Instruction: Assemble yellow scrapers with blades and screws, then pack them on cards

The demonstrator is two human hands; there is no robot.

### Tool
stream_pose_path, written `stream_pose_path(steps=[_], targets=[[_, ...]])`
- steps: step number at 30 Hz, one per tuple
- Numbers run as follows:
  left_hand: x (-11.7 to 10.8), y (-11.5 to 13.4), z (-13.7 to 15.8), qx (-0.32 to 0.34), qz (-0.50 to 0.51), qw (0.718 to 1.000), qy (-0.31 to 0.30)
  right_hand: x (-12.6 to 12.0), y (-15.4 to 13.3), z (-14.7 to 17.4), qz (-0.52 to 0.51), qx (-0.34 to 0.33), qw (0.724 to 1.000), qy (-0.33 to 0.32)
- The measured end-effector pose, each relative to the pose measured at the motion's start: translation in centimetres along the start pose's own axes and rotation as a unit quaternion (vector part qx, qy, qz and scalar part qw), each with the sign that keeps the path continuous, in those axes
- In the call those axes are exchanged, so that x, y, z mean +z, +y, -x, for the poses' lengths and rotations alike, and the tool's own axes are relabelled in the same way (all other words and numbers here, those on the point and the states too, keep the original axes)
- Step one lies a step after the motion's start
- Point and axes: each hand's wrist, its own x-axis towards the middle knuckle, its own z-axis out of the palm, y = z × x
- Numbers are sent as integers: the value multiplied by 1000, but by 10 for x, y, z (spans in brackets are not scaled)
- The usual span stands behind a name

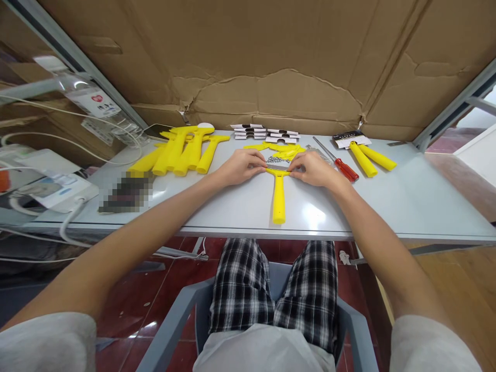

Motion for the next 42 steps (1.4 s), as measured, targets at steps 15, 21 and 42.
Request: stream_pose_path(steps=[15,21,42], targets=[[-2,5,1,-12,-15,1000,11,1,-5,-2,34,18,999,22],[0,2,2,-27,-23,999,28,3,-2,-3,31,11,999,28],[0,1,3,-25,-31,999,4,0,-4,-2,50,10,998,28]])
